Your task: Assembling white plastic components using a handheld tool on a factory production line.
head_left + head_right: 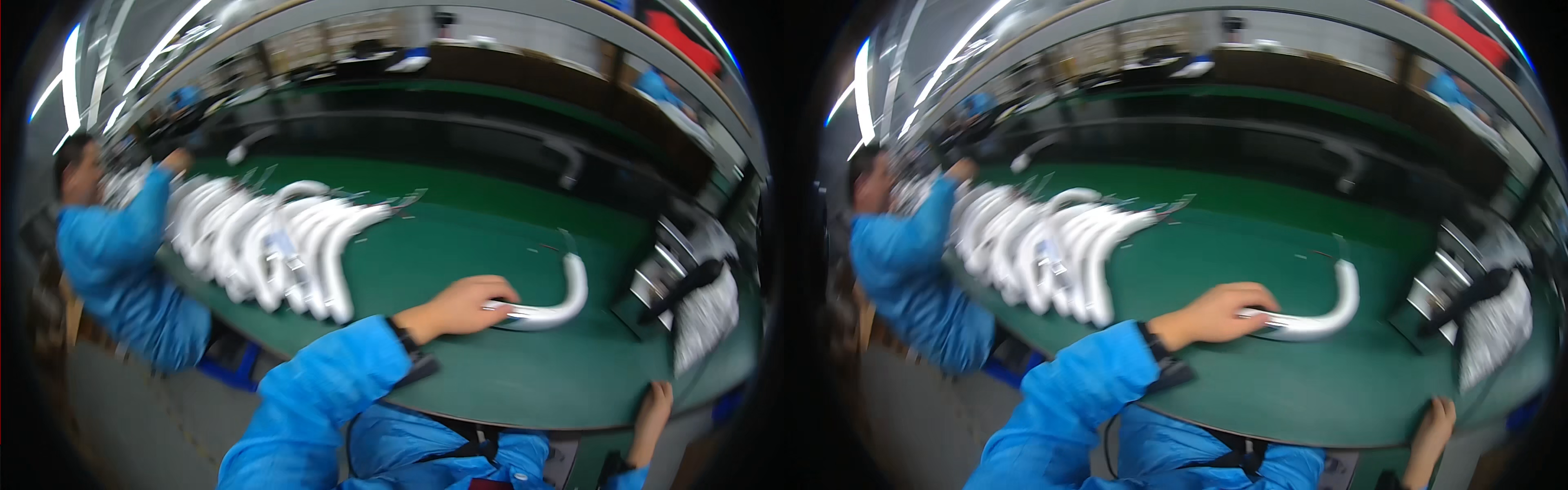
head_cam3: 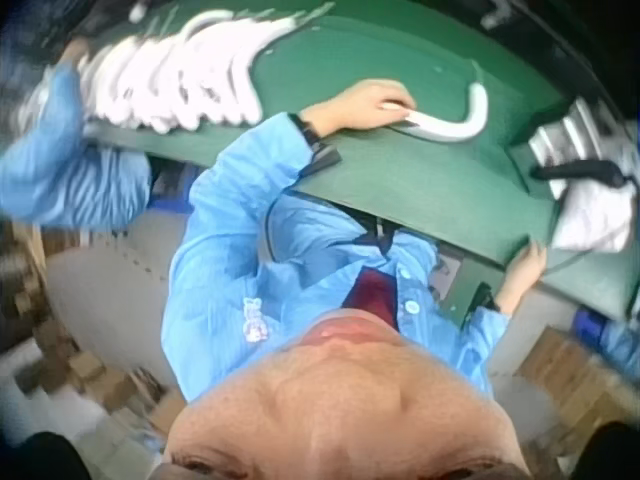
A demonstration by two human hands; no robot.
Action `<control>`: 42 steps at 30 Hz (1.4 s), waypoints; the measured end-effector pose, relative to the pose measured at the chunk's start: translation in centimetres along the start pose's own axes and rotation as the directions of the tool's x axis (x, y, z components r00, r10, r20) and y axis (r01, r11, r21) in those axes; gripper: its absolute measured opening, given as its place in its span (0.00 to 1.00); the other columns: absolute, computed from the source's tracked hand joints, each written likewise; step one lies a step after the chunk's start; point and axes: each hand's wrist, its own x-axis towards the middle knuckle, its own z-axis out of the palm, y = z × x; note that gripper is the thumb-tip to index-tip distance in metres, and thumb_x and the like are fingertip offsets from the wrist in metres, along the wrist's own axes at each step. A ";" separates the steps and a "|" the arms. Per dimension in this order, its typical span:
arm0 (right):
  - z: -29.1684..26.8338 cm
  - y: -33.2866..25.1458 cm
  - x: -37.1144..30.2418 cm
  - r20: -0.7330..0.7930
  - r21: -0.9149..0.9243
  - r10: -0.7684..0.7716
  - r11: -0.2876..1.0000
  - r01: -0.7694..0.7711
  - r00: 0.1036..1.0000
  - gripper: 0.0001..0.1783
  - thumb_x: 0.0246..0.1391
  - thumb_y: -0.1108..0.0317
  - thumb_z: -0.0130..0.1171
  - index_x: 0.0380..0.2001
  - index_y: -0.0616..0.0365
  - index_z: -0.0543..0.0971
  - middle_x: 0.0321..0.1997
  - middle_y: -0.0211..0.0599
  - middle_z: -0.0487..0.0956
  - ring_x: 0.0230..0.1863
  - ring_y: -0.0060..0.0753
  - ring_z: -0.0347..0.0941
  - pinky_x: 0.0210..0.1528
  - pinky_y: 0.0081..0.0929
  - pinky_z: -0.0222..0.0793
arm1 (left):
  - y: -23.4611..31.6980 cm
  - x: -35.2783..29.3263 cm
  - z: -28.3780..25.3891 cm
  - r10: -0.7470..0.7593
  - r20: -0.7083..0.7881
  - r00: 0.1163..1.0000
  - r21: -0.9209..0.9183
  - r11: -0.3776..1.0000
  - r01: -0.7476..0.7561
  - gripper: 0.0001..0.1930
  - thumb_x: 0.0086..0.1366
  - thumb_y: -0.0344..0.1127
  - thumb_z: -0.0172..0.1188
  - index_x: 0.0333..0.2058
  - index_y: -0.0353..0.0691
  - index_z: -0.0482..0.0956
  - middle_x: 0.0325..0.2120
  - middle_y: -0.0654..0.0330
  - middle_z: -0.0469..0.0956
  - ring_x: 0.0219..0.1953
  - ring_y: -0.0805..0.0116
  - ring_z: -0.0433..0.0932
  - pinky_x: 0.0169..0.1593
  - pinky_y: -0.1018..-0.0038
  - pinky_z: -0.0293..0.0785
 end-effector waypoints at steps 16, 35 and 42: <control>-3.4 -4.6 1.7 0.210 -0.136 -0.106 0.981 0.136 0.972 0.03 0.42 0.77 0.51 0.24 0.64 0.72 0.30 0.44 0.70 0.35 0.42 0.70 0.39 0.32 0.70 | 1.0 0.3 1.1 -0.164 -0.075 0.984 -0.024 0.986 0.162 0.09 0.55 0.30 0.55 0.33 0.31 0.77 0.34 0.51 0.77 0.38 0.59 0.76 0.43 0.69 0.70; -4.6 -2.5 3.5 0.311 0.028 -0.253 0.966 0.257 0.916 0.08 0.44 0.76 0.51 0.29 0.71 0.72 0.26 0.50 0.74 0.29 0.47 0.74 0.31 0.37 0.74 | -1.1 -0.7 0.6 -0.087 -0.257 0.962 0.025 0.995 0.096 0.12 0.58 0.32 0.54 0.38 0.30 0.76 0.35 0.54 0.75 0.40 0.65 0.73 0.46 0.71 0.68; -5.1 -9.3 2.4 0.219 0.802 -0.208 0.595 -0.055 0.953 0.12 0.42 0.72 0.50 0.33 0.63 0.74 0.35 0.50 0.75 0.38 0.52 0.73 0.39 0.39 0.70 | 13.9 1.6 6.3 -0.400 -0.083 0.913 -0.134 0.912 0.388 0.12 0.66 0.33 0.51 0.39 0.30 0.78 0.35 0.55 0.78 0.38 0.66 0.75 0.44 0.74 0.71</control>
